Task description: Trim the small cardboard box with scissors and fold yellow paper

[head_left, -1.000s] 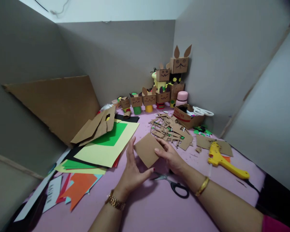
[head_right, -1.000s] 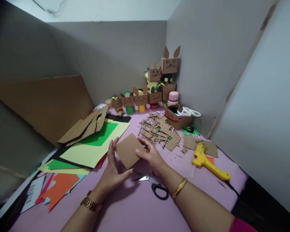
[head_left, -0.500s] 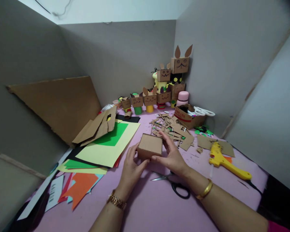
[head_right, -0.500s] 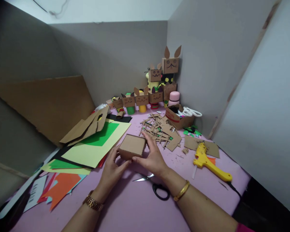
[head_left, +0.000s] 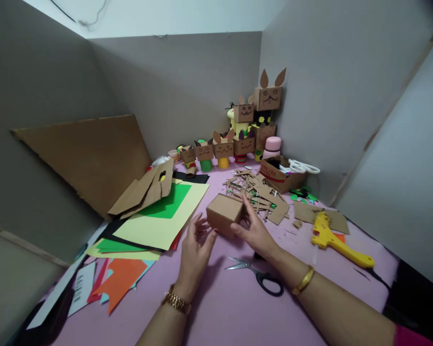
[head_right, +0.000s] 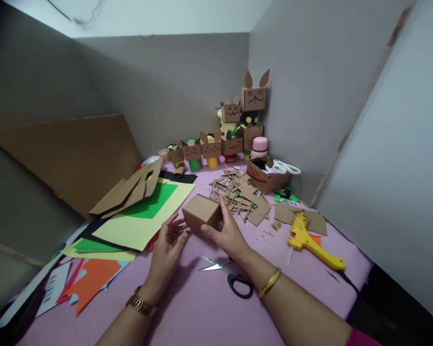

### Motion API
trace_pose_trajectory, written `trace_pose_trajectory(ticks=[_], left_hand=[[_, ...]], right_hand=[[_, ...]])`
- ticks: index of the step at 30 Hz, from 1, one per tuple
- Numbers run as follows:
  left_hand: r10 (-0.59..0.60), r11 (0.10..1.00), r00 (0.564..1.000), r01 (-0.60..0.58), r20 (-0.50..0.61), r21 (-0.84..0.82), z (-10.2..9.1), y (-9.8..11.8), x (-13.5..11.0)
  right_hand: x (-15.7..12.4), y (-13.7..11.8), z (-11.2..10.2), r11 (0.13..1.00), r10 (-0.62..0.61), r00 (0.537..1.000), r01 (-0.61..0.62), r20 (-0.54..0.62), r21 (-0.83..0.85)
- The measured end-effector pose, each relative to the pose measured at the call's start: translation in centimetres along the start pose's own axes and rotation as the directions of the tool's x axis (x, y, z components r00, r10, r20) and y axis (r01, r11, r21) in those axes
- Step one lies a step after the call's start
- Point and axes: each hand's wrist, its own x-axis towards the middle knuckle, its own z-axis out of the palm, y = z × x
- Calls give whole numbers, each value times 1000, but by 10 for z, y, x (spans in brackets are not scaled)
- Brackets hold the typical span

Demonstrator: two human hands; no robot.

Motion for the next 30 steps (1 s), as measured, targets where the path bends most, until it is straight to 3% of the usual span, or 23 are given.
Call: trace_pose_trajectory(ticks=[4, 6, 9, 12, 15, 17, 19, 21, 25, 30], left_hand=[[-46, 995, 999, 48, 21, -89, 5, 1, 0], [-137, 979, 990, 129, -40, -158, 3, 1, 3], [-222, 932, 970, 181, -98, -315, -4, 1, 8], [-288, 820, 957, 224, -42, -527, -11, 3, 11], [-349, 730, 937, 270, -3, -628, -13, 10, 11], [-354, 726, 935, 297, 33, -620, -11, 14, 9], [-330, 738, 939, 319, 95, -594, -9, 16, 7], [-289, 753, 945, 323, 152, -573, -8, 14, 6], [-170, 857, 980, 197, 98, -475, -9, 5, 9], [-97, 967, 991, 117, 95, -224, -7, -2, 13]], right_hand=[[-10, -16, 5, 999, -37, 984, 30, 174, 43], [-14, -18, 7, 999, -45, 967, 37, 253, 36], [-15, -16, 9, 995, -35, 959, 7, 282, 98], [-12, -14, 8, 995, -38, 996, 30, 84, 91], [-8, -13, 8, 1000, -9, 988, 5, -156, -21], [-6, -13, 8, 995, 97, 988, -95, -120, 17], [-5, -12, 10, 977, 189, 982, -189, 12, 98], [-5, -11, 11, 962, 204, 972, -221, 114, 161], [0, -4, 10, 972, 82, 991, -103, 106, 209], [8, 22, 3, 996, -1, 993, -9, 118, 86]])
